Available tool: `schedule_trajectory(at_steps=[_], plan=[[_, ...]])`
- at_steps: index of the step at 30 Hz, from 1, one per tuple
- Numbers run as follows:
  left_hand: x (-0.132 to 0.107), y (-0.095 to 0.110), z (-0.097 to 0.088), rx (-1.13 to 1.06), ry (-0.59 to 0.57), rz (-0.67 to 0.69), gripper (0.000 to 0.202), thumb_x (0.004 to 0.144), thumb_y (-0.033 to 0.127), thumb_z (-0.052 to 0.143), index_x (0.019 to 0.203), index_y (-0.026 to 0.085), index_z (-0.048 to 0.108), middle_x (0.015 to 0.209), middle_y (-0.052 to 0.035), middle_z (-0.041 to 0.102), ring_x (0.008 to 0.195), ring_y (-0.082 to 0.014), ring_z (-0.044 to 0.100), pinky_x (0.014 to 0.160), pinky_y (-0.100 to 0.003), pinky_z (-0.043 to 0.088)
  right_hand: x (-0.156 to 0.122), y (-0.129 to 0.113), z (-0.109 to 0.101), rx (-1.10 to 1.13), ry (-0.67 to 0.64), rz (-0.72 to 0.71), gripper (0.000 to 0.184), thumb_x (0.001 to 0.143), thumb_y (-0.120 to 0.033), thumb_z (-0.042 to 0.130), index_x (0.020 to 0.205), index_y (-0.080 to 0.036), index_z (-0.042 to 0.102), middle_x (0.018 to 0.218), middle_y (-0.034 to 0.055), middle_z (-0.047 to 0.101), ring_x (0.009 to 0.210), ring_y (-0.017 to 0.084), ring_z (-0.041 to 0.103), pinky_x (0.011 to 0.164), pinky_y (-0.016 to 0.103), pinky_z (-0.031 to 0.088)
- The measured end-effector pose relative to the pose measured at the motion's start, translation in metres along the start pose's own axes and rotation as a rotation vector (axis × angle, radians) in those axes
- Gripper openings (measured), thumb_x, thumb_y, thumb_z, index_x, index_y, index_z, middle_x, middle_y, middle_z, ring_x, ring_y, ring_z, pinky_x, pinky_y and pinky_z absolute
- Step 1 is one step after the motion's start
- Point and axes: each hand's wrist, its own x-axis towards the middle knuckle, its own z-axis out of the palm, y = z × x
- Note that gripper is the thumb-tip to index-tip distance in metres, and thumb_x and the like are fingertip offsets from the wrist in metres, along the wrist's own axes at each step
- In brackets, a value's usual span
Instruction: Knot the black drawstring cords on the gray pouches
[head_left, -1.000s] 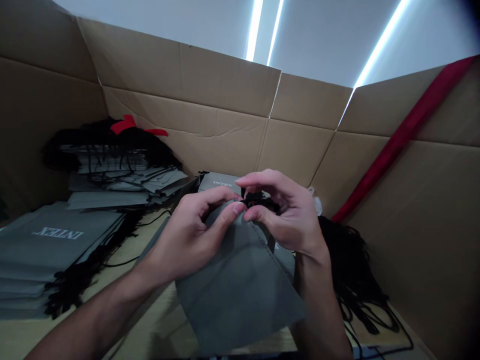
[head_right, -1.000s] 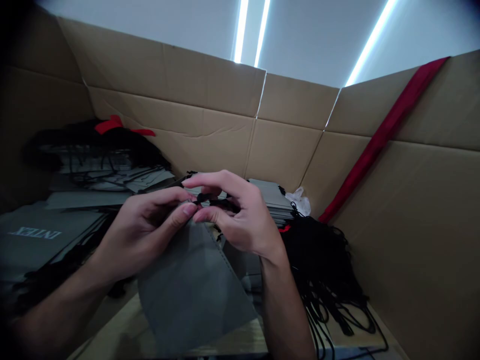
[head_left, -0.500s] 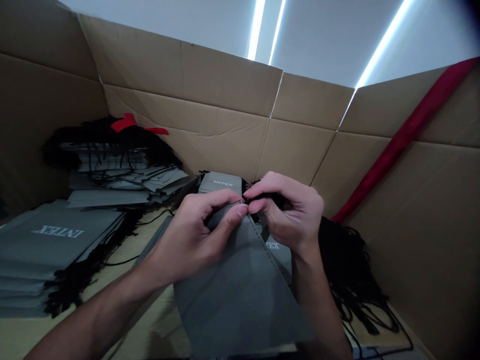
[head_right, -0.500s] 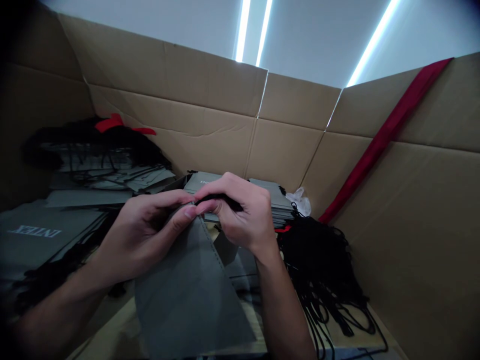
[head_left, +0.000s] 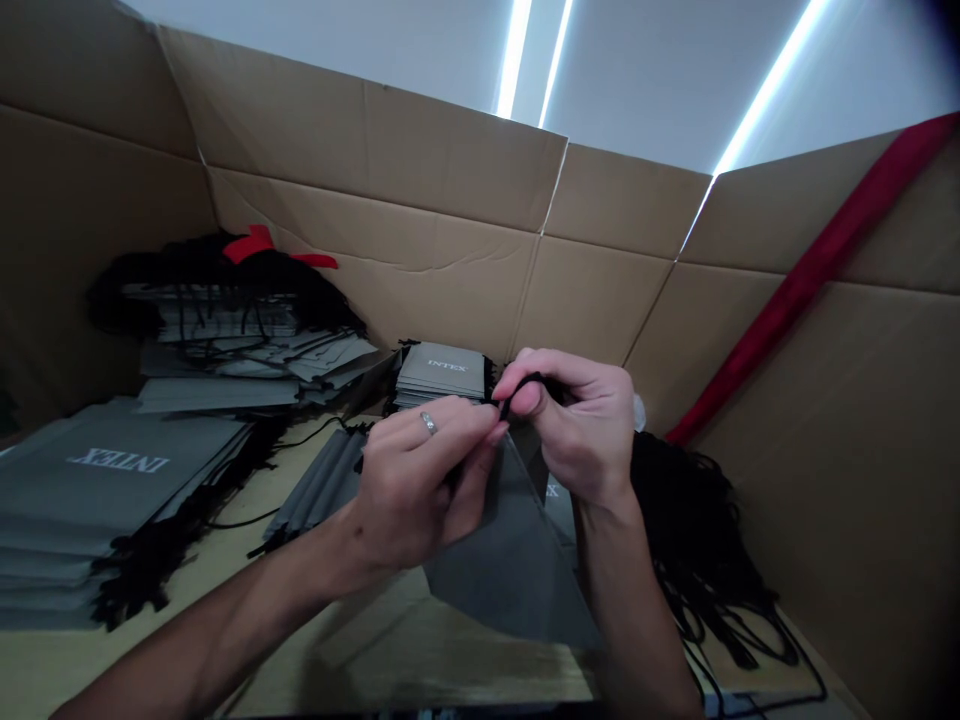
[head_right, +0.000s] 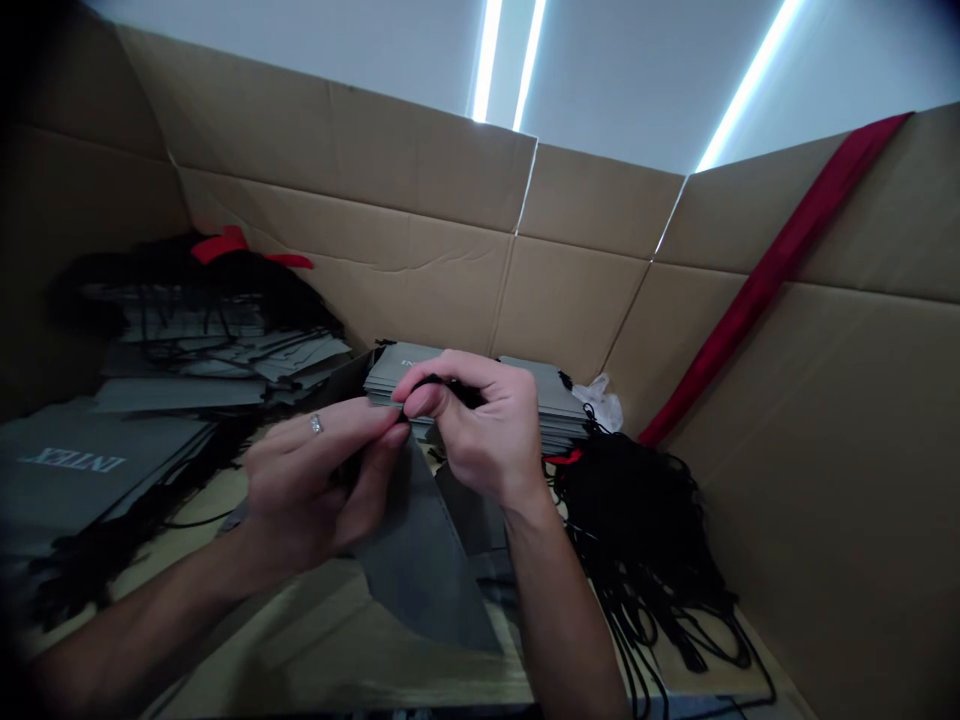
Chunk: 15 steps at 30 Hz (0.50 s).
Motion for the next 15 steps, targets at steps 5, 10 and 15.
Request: schedule_trajectory(at_steps=[5, 10, 15], plan=[[0.004, 0.000, -0.005, -0.069, -0.051, -0.070, 0.016, 0.103, 0.008, 0.067, 0.106, 0.023, 0.068, 0.077, 0.0019, 0.071, 0.061, -0.0130, 0.064, 0.059, -0.027, 0.052, 0.004, 0.000, -0.003, 0.012, -0.029, 0.074, 0.033, 0.094, -0.050, 0.091, 0.079, -0.021, 0.085, 0.081, 0.0045, 0.080, 0.076, 0.020, 0.073, 0.074, 0.031, 0.059], [0.022, -0.001, -0.019, -0.291, -0.250, -0.371, 0.022, 0.109, 0.021, 0.062, 0.089, 0.018, 0.070, 0.066, 0.0047, 0.056, 0.056, -0.0093, 0.047, 0.051, -0.023, 0.038, 0.002, -0.002, -0.017, -0.017, -0.149, 0.124, 0.025, 0.091, -0.043, 0.096, 0.106, -0.024, 0.089, 0.096, 0.0037, 0.080, 0.087, 0.019, 0.072, 0.076, 0.028, 0.057], [0.032, -0.003, -0.026, -0.556, -0.399, -0.574, 0.036, 0.111, 0.034, 0.062, 0.079, 0.018, 0.067, 0.067, 0.0029, 0.053, 0.060, -0.0113, 0.044, 0.052, -0.023, 0.036, 0.001, -0.002, -0.025, -0.045, -0.222, 0.013, 0.041, 0.089, -0.029, 0.098, 0.128, -0.034, 0.086, 0.115, 0.0036, 0.080, 0.104, 0.020, 0.072, 0.083, 0.028, 0.059]])
